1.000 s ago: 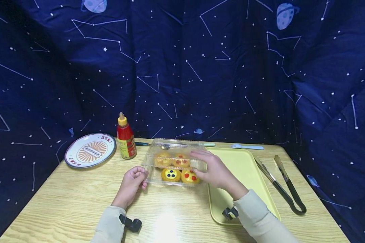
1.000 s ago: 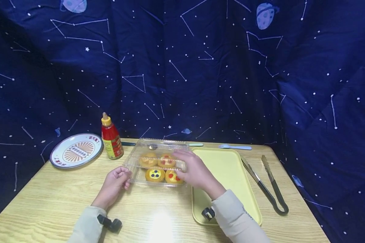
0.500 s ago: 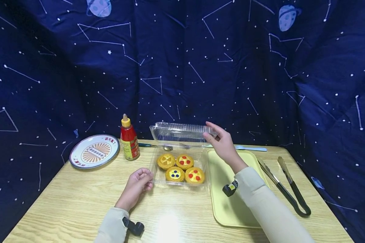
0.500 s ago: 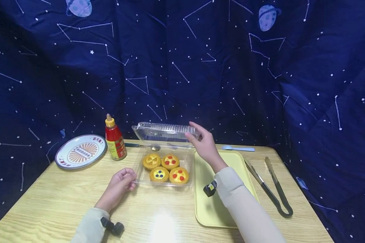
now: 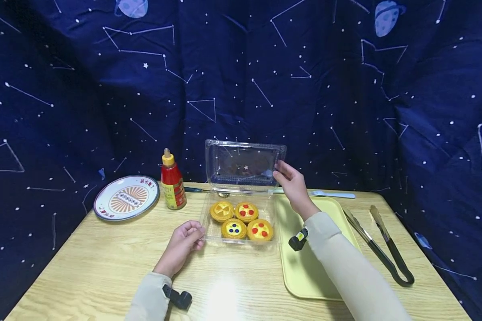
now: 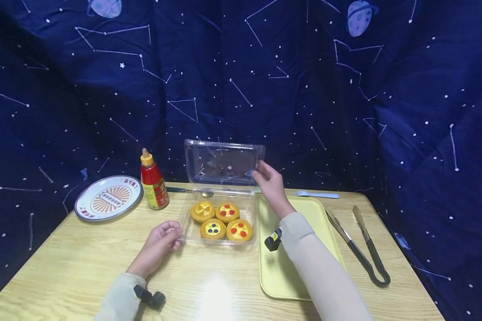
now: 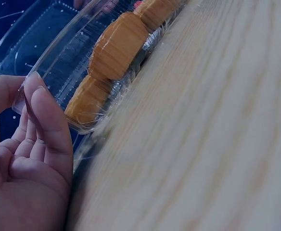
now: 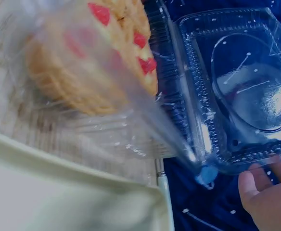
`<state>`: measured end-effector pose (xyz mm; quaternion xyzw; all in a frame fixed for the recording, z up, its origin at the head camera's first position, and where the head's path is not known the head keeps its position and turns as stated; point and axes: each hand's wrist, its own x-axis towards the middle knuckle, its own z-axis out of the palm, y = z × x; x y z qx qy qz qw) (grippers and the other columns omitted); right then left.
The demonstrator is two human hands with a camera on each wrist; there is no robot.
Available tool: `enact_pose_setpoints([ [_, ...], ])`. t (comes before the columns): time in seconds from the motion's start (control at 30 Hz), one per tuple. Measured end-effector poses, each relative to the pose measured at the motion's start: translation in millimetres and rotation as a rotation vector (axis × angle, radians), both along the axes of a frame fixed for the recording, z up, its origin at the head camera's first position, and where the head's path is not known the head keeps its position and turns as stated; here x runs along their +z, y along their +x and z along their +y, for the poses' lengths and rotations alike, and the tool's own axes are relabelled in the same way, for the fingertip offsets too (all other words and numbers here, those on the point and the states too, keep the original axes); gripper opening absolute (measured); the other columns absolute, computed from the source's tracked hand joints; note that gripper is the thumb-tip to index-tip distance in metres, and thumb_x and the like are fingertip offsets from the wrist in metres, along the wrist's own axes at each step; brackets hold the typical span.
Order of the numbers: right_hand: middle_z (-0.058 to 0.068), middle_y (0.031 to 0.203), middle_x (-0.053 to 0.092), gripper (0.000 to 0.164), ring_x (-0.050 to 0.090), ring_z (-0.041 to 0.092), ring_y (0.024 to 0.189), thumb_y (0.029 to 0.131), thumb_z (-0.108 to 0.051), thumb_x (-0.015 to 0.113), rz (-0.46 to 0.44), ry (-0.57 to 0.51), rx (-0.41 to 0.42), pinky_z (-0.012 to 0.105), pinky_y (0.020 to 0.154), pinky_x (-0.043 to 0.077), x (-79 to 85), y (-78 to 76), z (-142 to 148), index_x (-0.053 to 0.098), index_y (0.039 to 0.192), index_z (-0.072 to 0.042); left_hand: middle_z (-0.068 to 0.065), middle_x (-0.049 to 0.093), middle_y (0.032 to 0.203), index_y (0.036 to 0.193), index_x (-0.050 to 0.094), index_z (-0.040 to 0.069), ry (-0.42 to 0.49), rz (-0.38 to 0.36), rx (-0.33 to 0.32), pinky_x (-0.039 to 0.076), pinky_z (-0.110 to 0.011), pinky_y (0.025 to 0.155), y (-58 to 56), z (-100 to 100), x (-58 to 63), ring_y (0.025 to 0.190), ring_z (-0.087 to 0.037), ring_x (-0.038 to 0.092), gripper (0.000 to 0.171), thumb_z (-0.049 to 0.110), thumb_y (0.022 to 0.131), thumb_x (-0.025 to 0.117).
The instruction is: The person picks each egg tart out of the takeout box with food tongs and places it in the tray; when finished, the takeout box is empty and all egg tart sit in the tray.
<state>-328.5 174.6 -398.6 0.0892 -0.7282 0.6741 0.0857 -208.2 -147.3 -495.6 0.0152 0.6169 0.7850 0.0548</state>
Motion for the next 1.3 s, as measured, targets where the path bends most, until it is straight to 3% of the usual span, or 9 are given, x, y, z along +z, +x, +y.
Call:
enact_pose_setpoints([
  [0.2,0.022,0.147,0.044,0.053,0.043,0.029,0.135,0.100,-0.004,0.055,-0.107,0.014,-0.013,0.041,0.109,0.037,-11.0,-3.7,6,0.036,0.149,0.002,-0.006,0.057,0.080,0.102,0.050,-0.003,0.012,0.013,0.001,0.048,-0.021,0.056,-6.0,5,-2.7,0.063,-0.012,0.054,0.014,0.002,0.094,0.060],
  [0.5,0.025,0.152,0.034,0.062,0.038,0.035,0.138,0.101,-0.004,0.052,-0.198,0.002,0.068,0.048,0.109,0.036,-22.2,-5.5,17,0.022,0.155,-0.002,-0.007,0.056,0.079,0.102,0.050,-0.001,0.006,0.020,0.006,0.047,-0.021,0.056,-6.2,4,-6.4,0.062,-0.012,0.054,0.013,0.001,0.094,0.060],
  [0.77,0.022,0.151,0.037,0.063,0.041,0.034,0.136,0.100,-0.011,0.058,-0.108,0.136,0.071,0.046,0.109,0.036,-14.3,5.4,33,0.027,0.154,-0.002,-0.006,0.057,0.078,0.102,0.049,-0.003,0.005,0.014,0.005,0.048,-0.021,0.056,-5.2,4,-6.8,0.062,-0.012,0.054,0.015,0.001,0.093,0.061],
  [1.1,0.016,0.145,0.048,0.060,0.042,0.034,0.135,0.098,-0.020,0.065,0.037,0.301,0.094,0.044,0.107,0.039,-5.2,41.9,60,0.038,0.149,-0.002,-0.008,0.059,0.077,0.092,0.053,-0.001,-0.005,0.025,0.015,0.047,-0.021,0.055,0.3,3,-5.4,0.061,-0.011,0.054,0.008,0.003,0.093,0.061],
  [1.3,0.015,0.144,0.050,0.056,0.043,0.033,0.134,0.098,-0.019,0.064,0.095,0.380,0.103,0.023,0.096,0.045,-2.7,64.1,76,0.042,0.148,-0.005,-0.013,0.058,0.077,0.088,0.054,0.000,-0.012,0.037,0.015,0.048,-0.021,0.055,2.0,3,-5.1,0.060,-0.012,0.054,0.009,0.002,0.094,0.061],
])
